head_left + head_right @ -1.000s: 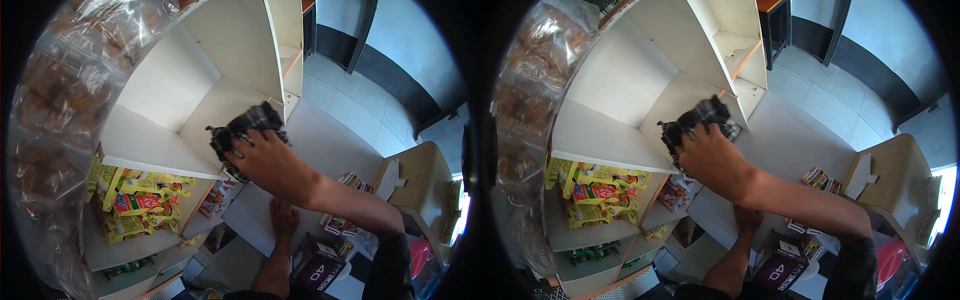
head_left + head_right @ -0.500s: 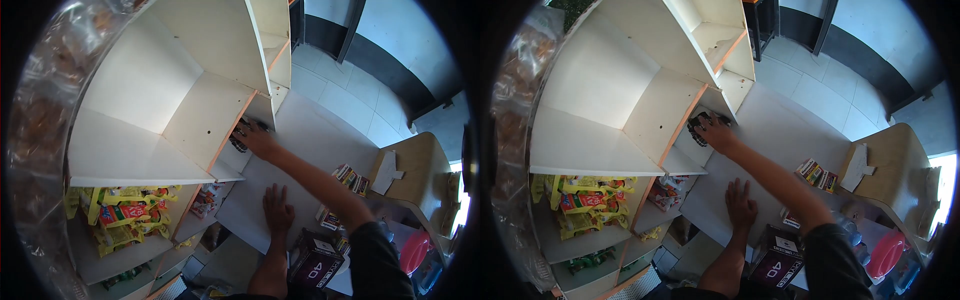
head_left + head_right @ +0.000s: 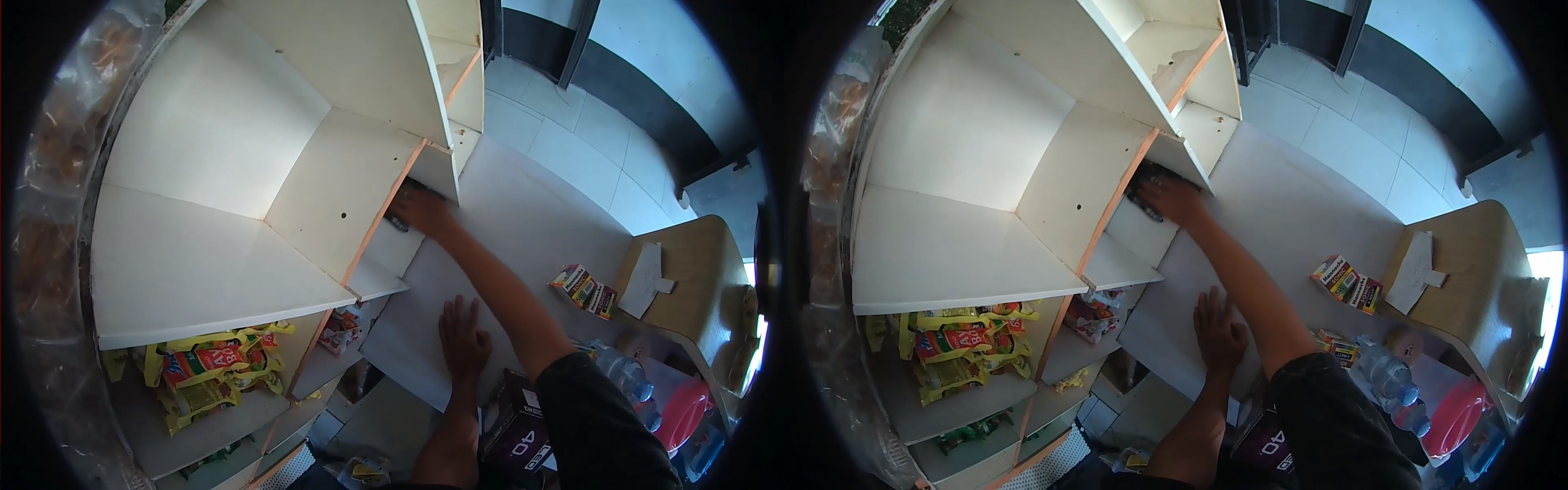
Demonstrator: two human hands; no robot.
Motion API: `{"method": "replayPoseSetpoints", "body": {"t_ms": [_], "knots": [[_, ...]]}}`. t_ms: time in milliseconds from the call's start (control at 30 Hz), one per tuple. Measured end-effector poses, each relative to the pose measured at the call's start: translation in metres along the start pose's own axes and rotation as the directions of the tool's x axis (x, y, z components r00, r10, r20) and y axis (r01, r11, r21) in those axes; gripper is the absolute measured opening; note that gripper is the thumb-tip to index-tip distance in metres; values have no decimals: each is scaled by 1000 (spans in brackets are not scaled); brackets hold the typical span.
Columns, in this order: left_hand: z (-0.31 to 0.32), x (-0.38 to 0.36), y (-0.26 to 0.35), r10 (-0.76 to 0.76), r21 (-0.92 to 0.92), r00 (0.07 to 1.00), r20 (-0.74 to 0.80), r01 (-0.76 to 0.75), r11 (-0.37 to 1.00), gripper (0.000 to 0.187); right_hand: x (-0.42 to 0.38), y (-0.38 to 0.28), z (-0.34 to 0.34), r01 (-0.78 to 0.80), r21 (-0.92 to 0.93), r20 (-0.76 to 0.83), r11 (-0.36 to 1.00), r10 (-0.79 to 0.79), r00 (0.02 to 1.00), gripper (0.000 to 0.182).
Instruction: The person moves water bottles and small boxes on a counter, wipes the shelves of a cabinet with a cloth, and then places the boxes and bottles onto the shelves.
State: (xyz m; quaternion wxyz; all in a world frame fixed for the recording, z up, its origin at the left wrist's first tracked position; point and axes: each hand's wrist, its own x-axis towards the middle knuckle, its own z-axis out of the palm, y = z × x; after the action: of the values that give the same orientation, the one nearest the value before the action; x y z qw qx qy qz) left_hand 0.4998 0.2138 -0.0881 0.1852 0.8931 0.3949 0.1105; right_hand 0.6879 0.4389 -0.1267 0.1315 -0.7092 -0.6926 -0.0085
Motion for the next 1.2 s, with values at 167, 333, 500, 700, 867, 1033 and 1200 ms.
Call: {"method": "replayPoseSetpoints", "body": {"t_ms": [167, 333, 500, 700, 867, 1033, 1200], "knots": [[3, -1, -4, 0, -13, 1000, 19, 1, 1000, 60, 1, -37, 0, -111, -47, -122, 993, 104, 987, 47], [0, 0, 0, -10, -74, 1000, -14, 9, 997, 52, -11, -65, -1, 34, 255, -22, 966, -30, 999, 47], [4, -4, -1, -8, -69, 1000, -19, 6, 998, 50, -10, -86, -15, 51, 564, 143, 824, -158, 977, 60], [0, -1, 2, -3, -63, 999, -36, 0, 998, 49, 11, -91, -109, -457, 840, 507, 292, -125, 853, 55], [6, -5, -3, 6, -41, 1000, -8, -6, 999, 48, 3, -99, -187, -287, 938, 315, 195, -136, 939, 52], [7, -5, -3, -28, -118, 1000, 3, 28, 993, 48, -7, -121, -163, -306, 951, 304, 34, 45, 951, 50], [-1, -3, -1, -9, -88, 1000, -8, 8, 996, 47, -21, -103, -78, -197, 964, 200, 178, -2, 980, 52]]}}
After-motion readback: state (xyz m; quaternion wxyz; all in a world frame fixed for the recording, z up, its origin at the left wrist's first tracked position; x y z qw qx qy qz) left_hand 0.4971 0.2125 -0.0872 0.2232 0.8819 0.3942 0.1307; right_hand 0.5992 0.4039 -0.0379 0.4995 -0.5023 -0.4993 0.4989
